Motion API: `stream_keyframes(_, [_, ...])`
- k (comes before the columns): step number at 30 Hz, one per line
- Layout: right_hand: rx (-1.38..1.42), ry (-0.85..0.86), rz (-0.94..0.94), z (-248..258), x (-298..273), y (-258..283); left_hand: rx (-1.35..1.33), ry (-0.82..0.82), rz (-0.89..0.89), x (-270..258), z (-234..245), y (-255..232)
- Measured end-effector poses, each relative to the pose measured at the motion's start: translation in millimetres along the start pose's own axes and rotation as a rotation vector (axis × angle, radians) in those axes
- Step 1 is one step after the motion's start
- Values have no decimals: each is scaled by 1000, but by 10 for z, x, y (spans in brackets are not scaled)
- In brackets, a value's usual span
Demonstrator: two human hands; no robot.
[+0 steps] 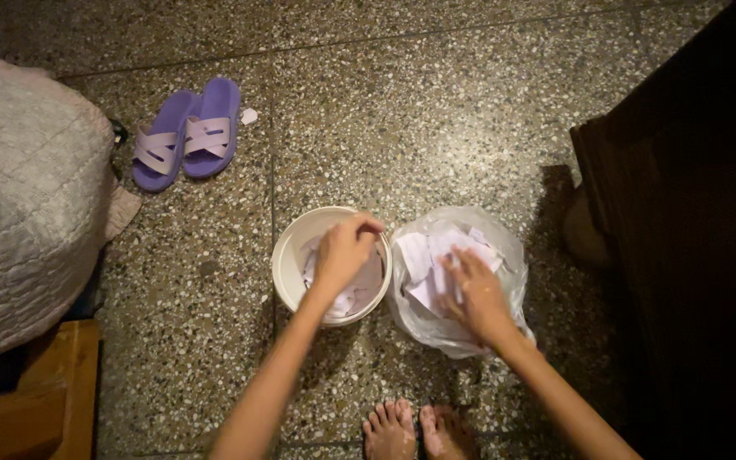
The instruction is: The person transfers crumpled papers and small wrappers from a white bucket into a clear plastic bag. They then place the filled bag into the bucket and press the contents down to fit.
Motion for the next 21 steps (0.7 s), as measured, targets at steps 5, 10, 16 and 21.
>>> stream_keyframes(5, [-65, 222, -27, -417, -119, 22, 499, -50, -86, 204, -182, 749])
stream_keyframes(10, [-69, 273, -39, -548, -187, -74, 890, 306, -2, 136, -405, 977])
stream_keyframes(16, [-72, 311, -67, -555, -206, -45, 930, 595, 131, 154, -742, 1466])
stream_keyframes(21, [-113, 329, -73, -529, -212, -9, 816, 429, 15, 345, -977, 1866])
Point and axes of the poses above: each hand's wrist, its own x-axis towards the middle knuckle, its own z-axis out of the back of the hand, y = z × x, the point moved 7 cm from there along x, towards the middle knuckle, and after that the axes turned 4 degrees about x, right-handed, at the moved point
